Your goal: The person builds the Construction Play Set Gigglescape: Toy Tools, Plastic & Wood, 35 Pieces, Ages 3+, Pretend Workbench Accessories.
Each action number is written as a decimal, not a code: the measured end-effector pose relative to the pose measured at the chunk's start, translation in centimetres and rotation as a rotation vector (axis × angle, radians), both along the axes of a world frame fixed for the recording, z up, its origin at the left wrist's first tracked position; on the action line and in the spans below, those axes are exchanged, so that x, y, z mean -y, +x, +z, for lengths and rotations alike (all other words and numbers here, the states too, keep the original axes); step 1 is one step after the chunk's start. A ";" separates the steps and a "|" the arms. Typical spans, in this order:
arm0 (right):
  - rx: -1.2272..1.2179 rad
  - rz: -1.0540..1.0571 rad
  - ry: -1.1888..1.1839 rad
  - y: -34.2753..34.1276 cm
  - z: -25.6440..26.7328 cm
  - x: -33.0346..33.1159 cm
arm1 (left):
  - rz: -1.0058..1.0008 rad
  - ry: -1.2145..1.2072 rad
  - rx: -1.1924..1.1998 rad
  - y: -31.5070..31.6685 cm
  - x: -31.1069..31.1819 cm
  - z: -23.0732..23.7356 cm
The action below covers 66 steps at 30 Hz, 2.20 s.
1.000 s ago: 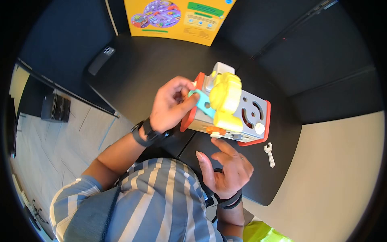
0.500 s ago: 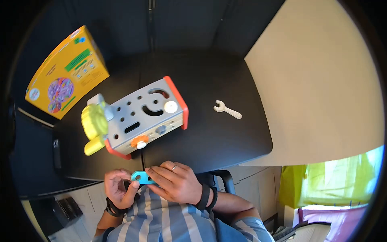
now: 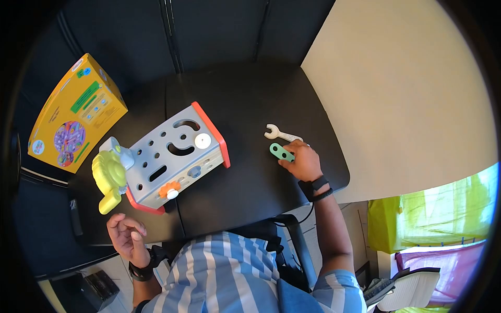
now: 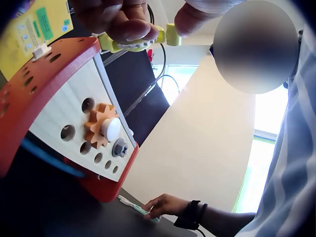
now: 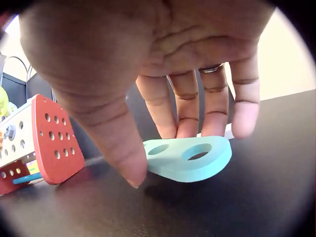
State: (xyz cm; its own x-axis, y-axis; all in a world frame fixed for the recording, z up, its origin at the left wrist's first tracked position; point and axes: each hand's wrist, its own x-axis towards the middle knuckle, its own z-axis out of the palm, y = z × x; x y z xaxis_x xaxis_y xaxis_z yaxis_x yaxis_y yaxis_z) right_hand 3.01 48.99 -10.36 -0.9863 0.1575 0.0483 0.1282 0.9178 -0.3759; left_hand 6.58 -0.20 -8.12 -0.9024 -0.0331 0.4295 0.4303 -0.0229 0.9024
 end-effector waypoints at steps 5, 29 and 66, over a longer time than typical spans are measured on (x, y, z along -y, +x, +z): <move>-0.326 0.004 -0.098 -0.3 1.0 -0.2 | 0.020 -0.016 -0.011 -0.7 1.2 -0.5; -0.384 0.218 -1.018 -5.0 4.8 19.6 | 0.294 -0.256 0.225 -10.1 1.2 -1.7; -0.182 -0.129 -0.097 -4.8 -5.3 -6.0 | -0.198 0.685 0.690 -10.2 2.9 -4.0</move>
